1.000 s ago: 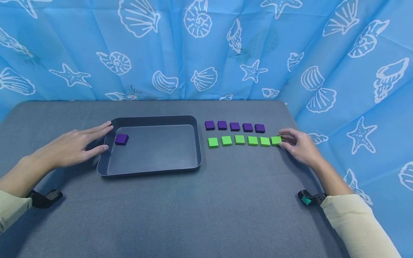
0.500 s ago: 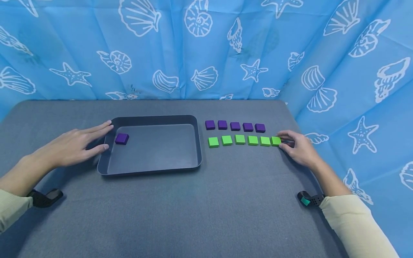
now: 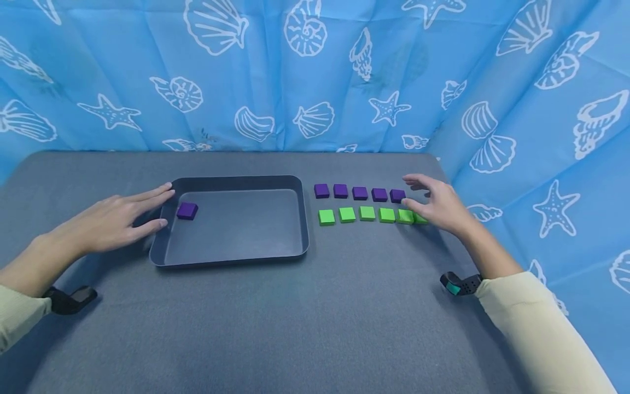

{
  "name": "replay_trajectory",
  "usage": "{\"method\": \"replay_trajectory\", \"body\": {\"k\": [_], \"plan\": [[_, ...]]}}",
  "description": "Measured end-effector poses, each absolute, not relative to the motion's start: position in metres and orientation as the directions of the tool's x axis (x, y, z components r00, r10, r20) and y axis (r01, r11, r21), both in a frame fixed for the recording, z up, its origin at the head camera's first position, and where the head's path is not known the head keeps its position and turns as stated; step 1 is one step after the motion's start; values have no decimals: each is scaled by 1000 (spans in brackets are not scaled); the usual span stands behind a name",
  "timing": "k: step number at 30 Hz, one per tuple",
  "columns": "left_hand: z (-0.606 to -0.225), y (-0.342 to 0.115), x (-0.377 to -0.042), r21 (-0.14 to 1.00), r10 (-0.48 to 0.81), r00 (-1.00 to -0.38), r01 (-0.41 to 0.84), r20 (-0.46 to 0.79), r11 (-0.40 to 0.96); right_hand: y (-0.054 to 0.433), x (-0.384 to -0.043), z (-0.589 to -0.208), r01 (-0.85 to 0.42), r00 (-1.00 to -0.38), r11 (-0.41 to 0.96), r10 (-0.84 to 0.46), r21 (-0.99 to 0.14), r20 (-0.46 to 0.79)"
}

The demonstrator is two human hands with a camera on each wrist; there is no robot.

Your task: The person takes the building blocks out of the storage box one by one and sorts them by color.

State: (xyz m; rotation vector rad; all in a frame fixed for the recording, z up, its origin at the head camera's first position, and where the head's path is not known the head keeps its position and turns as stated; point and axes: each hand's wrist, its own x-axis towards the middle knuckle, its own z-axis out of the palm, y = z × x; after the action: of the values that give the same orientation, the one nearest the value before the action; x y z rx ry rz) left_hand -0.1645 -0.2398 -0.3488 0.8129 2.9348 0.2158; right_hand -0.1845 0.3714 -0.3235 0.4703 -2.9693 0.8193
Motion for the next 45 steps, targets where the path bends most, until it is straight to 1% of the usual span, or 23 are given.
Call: {"method": "replay_trajectory", "body": {"k": [6,13,20,25,28,32,39,45], "plan": [[-350,-240,-163,160,530,-846,517,-55,841,318,-196,-314,-415,-904,721,-397,-555,161],[-352,-240,-164,165,523,-851,509,-54,845,256,-207,-305,-497,-845,639,-511,-587,158],[-352,-241,-166,157,513,-857,500,-55,852,193,-222,-303,-555,-784,604,-610,-572,117],[-352,-240,-165,163,516,-855,502,-59,850,154,-229,-301,-603,-739,595,-667,-531,92],[-352,-241,-165,166,519,-853,504,-58,847,132,-228,-299,-616,-721,605,-691,-504,51],[-351,-241,-166,171,522,-851,506,-59,845,106,-227,-300,-630,-689,594,-725,-501,7],[-349,-241,-166,171,507,-858,488,-88,856,62,-223,-302,-669,-626,555,-779,-495,-28],[-350,-241,-166,185,494,-866,475,-77,860,31,-221,-307,-693,-585,535,-809,-484,-57]]}}
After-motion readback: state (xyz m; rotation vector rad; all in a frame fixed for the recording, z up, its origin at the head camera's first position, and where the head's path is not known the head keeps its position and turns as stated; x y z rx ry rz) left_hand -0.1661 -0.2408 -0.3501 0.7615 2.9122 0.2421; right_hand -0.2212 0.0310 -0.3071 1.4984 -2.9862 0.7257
